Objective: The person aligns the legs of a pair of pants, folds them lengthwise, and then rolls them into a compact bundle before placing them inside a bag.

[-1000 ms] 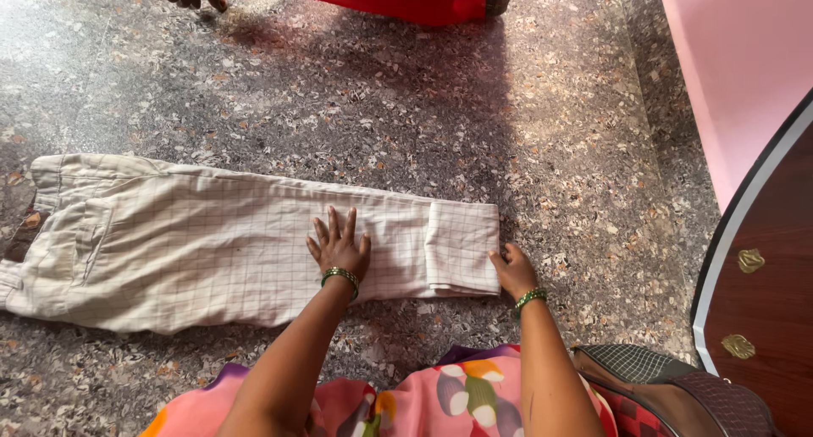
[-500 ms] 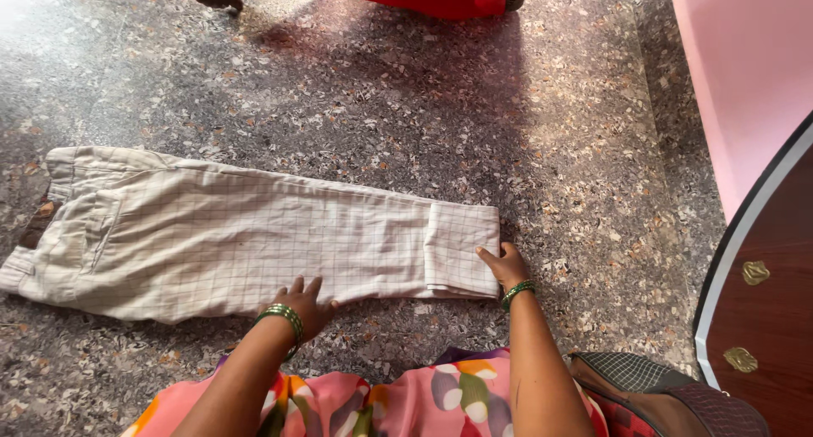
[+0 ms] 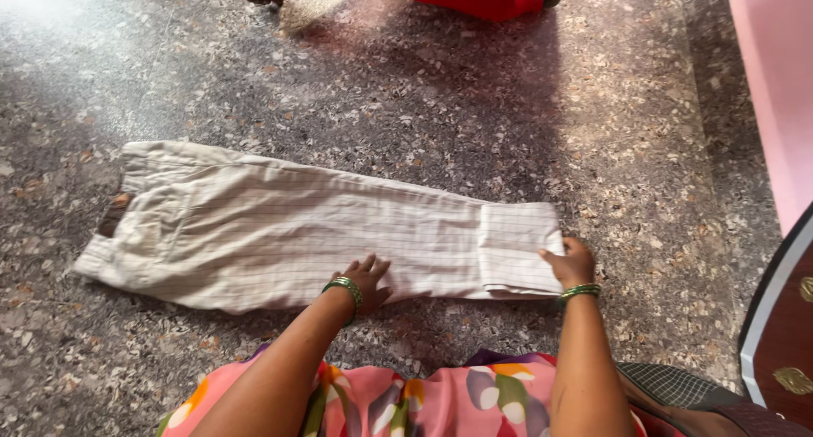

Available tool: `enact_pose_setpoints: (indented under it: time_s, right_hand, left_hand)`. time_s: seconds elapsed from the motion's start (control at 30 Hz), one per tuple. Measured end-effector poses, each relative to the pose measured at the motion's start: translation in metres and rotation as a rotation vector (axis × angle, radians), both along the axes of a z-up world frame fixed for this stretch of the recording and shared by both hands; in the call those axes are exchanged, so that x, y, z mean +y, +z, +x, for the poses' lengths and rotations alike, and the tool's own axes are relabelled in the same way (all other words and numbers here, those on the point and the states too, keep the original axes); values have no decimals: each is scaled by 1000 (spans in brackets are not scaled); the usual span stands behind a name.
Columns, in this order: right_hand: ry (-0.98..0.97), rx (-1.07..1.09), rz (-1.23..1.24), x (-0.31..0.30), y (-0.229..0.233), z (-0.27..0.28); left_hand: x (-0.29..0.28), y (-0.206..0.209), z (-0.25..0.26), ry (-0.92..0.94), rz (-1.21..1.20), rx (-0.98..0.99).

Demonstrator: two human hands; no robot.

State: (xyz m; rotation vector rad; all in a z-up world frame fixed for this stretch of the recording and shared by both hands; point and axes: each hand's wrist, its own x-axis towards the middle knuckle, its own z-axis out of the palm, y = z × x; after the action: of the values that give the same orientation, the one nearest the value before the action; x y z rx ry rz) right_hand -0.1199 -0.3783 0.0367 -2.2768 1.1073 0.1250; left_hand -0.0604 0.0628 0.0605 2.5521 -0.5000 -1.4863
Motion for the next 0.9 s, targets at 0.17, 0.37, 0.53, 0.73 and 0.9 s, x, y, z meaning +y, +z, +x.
enact_pose_setpoints:
  time_s: [0.17,0.37,0.53,0.73,0.9]
  right_hand:
    - [-15,20,-155,-3,49,-8]
    - [110,-53,-301,21,85,-10]
    - [211,-109,-339,64,98,0]
    - [314,-105,-331,138,98,12]
    - [400,-214,-342,181,68,19]
  left_hand:
    - [-2,-5,4,-9,-13,-133]
    - [0,-8,2,-16,33,-71]
    - [-1,-11,5,-53,38,-36]
    - [-1,-9,7,-54,54,-38]
    - [-2,-6,8,-56,52,-32]
